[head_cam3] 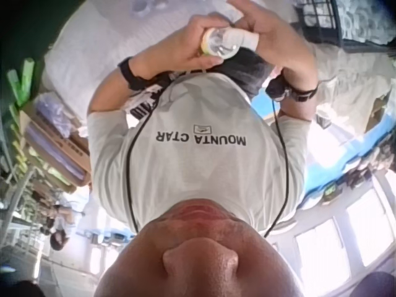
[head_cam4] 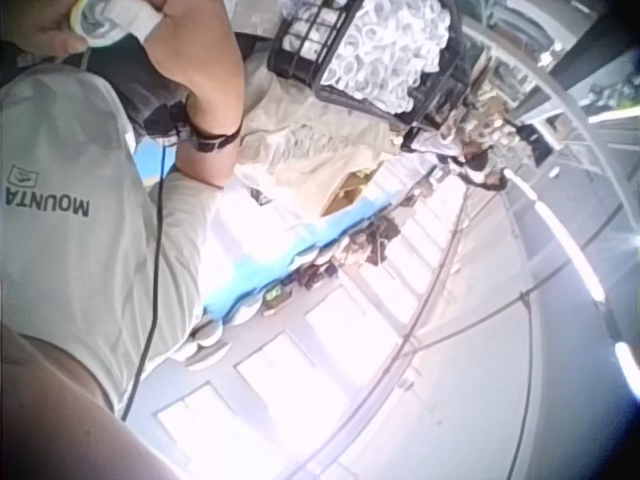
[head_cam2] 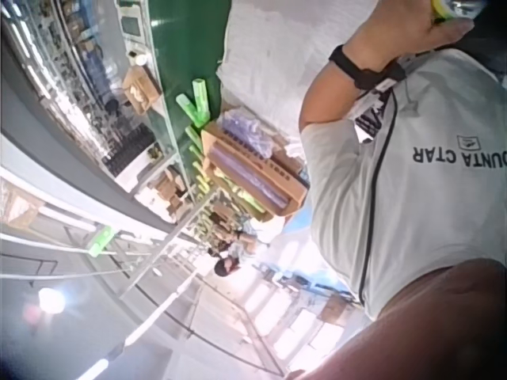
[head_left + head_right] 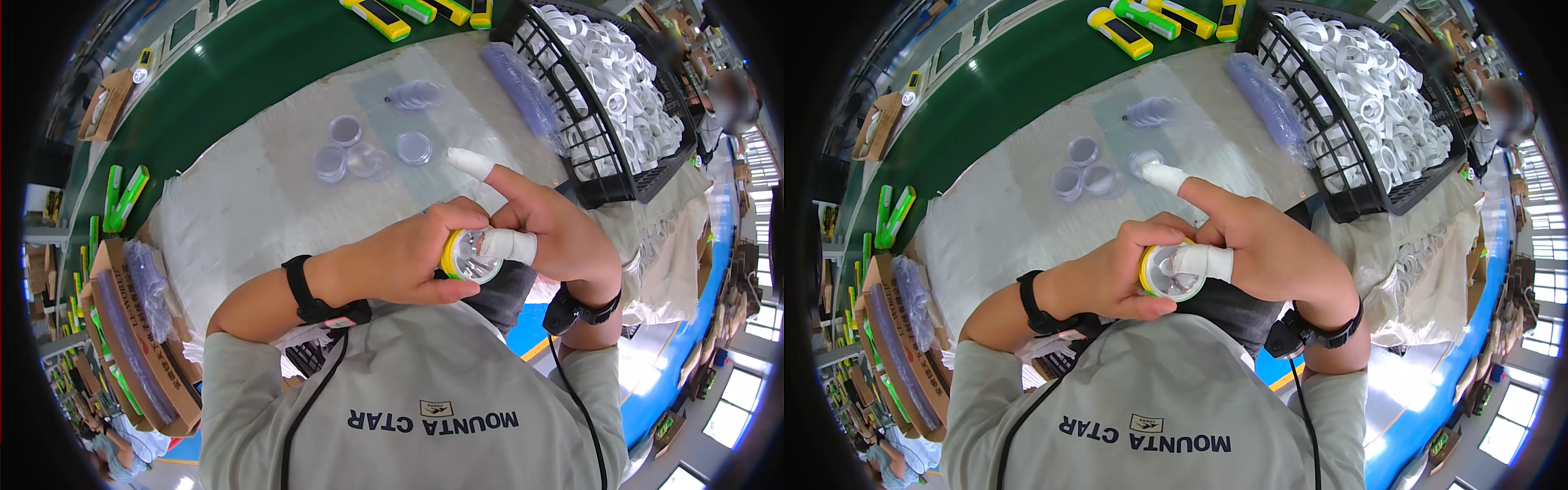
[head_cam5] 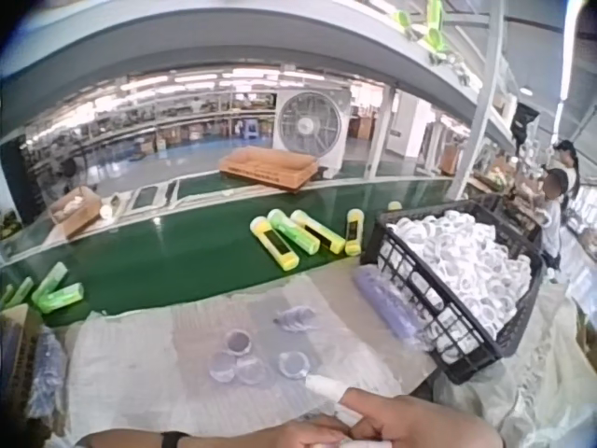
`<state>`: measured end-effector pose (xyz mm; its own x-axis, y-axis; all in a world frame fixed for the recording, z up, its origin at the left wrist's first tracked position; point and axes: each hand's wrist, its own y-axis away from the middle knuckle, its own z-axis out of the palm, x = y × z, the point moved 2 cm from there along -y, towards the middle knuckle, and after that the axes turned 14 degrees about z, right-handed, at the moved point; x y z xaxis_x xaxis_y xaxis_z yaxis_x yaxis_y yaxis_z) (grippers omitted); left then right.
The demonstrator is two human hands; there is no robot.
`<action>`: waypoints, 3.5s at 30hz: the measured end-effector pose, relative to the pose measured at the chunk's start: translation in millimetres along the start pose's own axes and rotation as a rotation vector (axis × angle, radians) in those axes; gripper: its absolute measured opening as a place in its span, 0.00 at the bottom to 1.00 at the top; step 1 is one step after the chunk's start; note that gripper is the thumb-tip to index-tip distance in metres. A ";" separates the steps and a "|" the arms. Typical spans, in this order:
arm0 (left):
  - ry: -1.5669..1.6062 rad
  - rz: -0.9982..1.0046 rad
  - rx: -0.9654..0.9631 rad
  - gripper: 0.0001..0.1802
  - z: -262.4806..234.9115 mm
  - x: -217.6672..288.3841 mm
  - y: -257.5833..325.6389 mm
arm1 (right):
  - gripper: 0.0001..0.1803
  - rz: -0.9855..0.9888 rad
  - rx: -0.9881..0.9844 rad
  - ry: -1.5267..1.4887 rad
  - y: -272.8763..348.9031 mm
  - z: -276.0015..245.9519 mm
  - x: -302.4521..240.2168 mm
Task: Assembling handheld flashlights by inserting the head/reflector assembly into the main body and checking fit.
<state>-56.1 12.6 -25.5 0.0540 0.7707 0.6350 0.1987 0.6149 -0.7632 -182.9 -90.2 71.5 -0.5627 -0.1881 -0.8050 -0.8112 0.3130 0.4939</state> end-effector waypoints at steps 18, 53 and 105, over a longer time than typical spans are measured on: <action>-0.003 -0.038 0.097 0.26 -5.0 7.9 -0.3 | 0.23 0.213 0.902 0.711 31.8 -166.9 38.5; -0.042 0.173 -0.010 0.38 -20.7 4.9 3.1 | 0.49 -0.372 0.271 0.591 18.0 20.8 -25.7; -0.294 -0.137 -0.185 0.19 -26.2 32.4 -16.9 | 0.47 -0.284 0.295 0.794 20.0 30.1 -29.3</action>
<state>-32.0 22.9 11.1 -0.2629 0.7151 0.6477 0.3592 0.6956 -0.6222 -177.9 -50.4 95.0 -0.3796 -0.8500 -0.3652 -0.9245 0.3626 0.1170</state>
